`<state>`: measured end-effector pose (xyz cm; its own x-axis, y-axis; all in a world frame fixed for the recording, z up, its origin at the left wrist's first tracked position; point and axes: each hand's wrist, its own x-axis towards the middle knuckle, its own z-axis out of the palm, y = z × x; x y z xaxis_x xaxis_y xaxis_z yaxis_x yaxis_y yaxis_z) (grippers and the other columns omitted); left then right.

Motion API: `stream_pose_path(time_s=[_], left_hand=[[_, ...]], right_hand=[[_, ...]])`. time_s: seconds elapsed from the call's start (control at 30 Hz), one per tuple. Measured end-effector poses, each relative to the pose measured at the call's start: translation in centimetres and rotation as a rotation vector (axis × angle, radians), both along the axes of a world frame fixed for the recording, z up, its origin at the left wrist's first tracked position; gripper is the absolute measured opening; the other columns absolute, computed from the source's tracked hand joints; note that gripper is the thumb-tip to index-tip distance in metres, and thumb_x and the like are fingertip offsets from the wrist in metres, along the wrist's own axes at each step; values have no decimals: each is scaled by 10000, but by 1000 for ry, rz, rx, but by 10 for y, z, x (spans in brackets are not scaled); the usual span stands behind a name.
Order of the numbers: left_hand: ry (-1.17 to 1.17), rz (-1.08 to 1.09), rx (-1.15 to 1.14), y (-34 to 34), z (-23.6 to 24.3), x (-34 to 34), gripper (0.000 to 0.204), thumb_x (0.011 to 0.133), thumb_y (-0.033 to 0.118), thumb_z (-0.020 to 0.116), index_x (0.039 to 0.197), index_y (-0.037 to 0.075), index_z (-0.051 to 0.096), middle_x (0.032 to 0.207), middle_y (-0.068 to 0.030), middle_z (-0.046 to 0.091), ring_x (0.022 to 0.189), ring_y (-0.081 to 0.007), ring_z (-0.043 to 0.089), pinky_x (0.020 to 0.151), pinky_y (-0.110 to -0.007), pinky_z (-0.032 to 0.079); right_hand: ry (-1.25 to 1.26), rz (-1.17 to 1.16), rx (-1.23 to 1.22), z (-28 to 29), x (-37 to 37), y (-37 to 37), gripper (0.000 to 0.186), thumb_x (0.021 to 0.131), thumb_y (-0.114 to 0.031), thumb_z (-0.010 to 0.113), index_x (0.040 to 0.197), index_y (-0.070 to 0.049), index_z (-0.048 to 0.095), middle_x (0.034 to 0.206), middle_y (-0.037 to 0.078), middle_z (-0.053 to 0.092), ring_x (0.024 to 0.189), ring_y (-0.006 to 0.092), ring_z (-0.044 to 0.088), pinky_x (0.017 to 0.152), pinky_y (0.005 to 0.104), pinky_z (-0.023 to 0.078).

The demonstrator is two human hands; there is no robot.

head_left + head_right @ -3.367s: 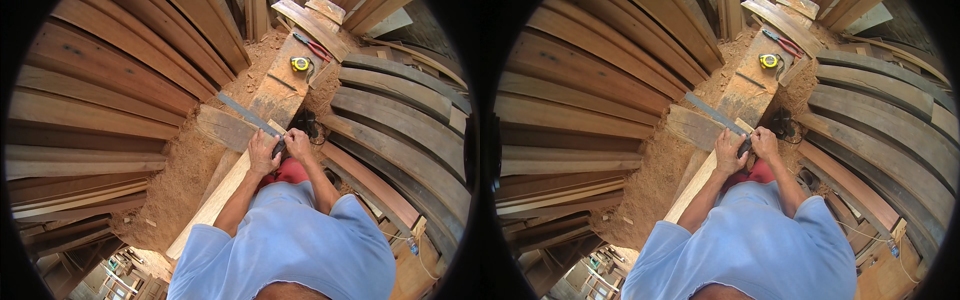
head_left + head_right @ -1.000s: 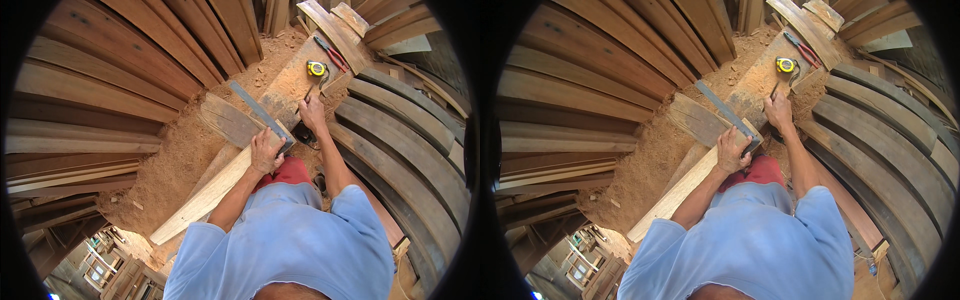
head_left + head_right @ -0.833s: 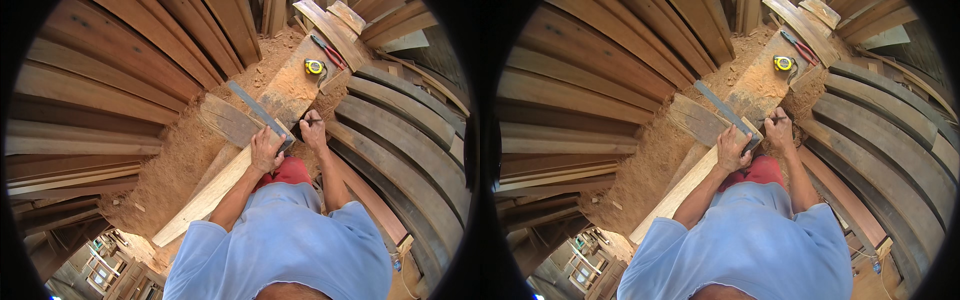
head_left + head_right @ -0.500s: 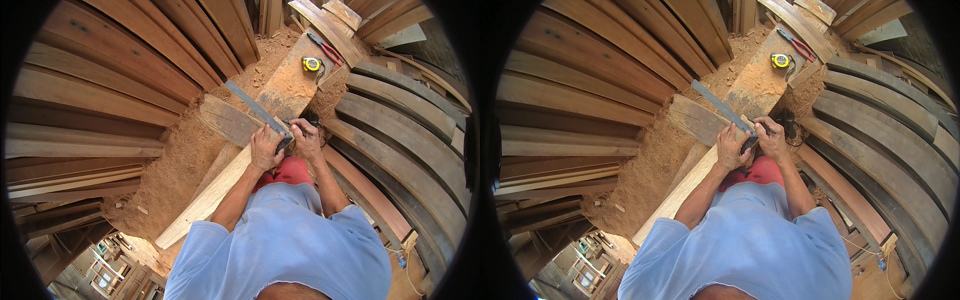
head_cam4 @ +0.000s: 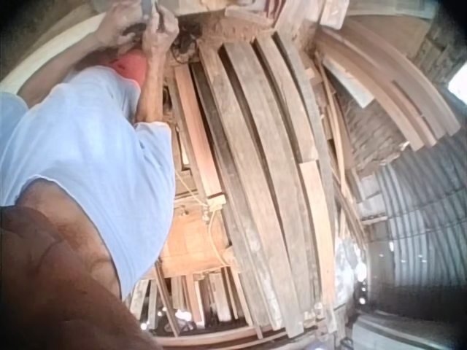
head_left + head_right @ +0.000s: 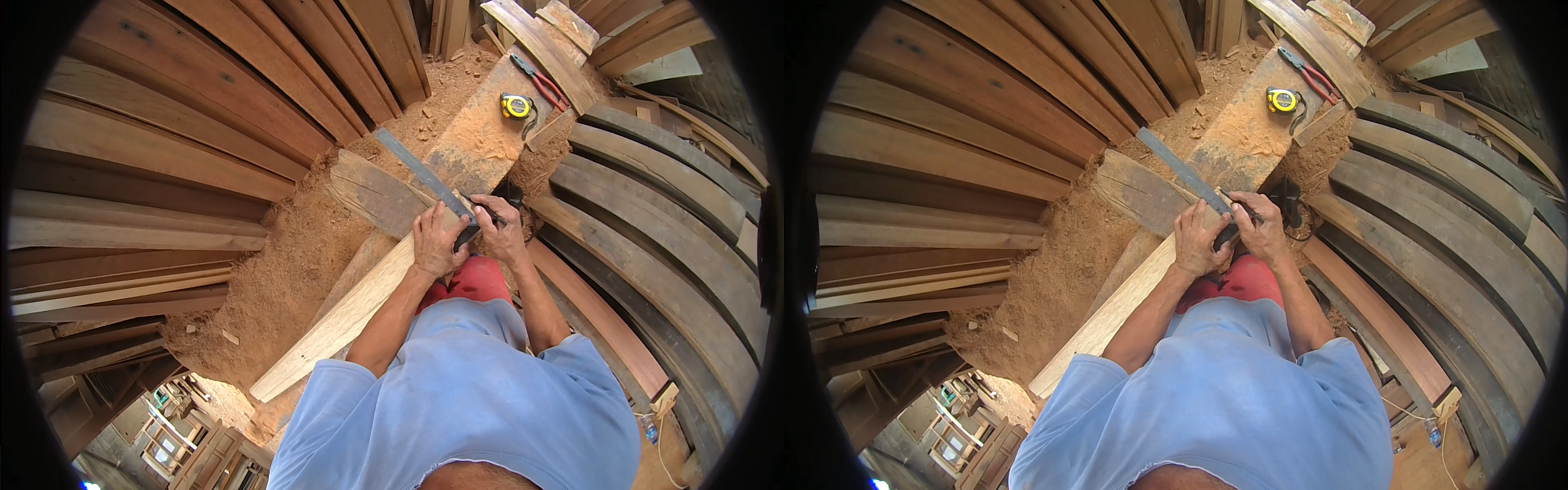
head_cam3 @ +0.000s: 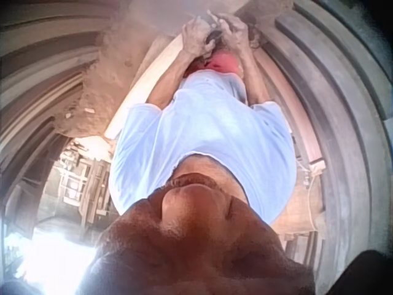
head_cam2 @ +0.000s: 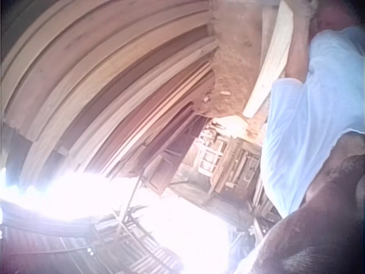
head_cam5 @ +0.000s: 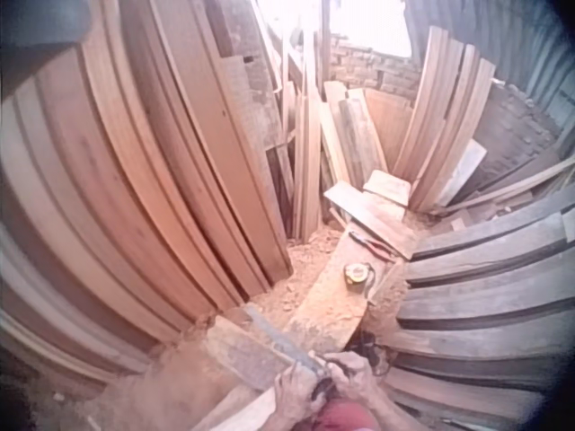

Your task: The person selects a long wooden plank from a stack and places it on a workbench. They measure the plank with a tape measure and mark it with a pencil. Using a circular saw, the person cuts the plank at the marked line. They then use a square ruler to check the cut and measure the resulting piece before placing it aside.

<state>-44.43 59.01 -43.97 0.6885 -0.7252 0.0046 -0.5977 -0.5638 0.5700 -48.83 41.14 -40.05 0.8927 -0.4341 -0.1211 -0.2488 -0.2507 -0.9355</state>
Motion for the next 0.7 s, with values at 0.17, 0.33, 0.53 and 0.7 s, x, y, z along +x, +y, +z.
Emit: stream_pose_path(time_s=[0.17, 0.33, 0.53, 0.7], left_hand=[[-31, -9, -12, 2, -3, -1, 656, 656, 288, 809, 1292, 211, 667, 1451, -286, 427, 1299, -423, 420, 1051, -550, 337], [-6, -14, -23, 1, -2, 0, 640, 659, 286, 798, 1281, 204, 673, 1449, -295, 424, 1295, -427, 417, 1056, -560, 329], [-1, -16, -22, 1, -4, 0, 646, 652, 273, 801, 1280, 189, 676, 1454, -311, 418, 1291, -443, 409, 1059, -559, 328], [17, -20, -29, 0, -4, 1, 653, 653, 270, 804, 1288, 185, 678, 1451, -324, 417, 1288, -453, 407, 1061, -560, 331]], right_hand=[[2, -41, 51, 0, -1, -1, 292, 945, -173, 645, 1119, 51, 717, 1050, 187, 731, 959, 248, 679, 857, 345, 525], [42, -66, 115, 0, -6, -9, 279, 944, -165, 635, 1104, 49, 719, 1059, 185, 729, 965, 247, 686, 866, 342, 525], [109, -20, 167, -1, -7, -13, 278, 946, -169, 627, 1099, 45, 719, 1068, 185, 732, 981, 251, 692, 869, 344, 528], [50, 24, 93, 0, 3, -3, 268, 932, -168, 633, 1089, 24, 734, 1054, 199, 735, 983, 293, 696, 856, 373, 540]])
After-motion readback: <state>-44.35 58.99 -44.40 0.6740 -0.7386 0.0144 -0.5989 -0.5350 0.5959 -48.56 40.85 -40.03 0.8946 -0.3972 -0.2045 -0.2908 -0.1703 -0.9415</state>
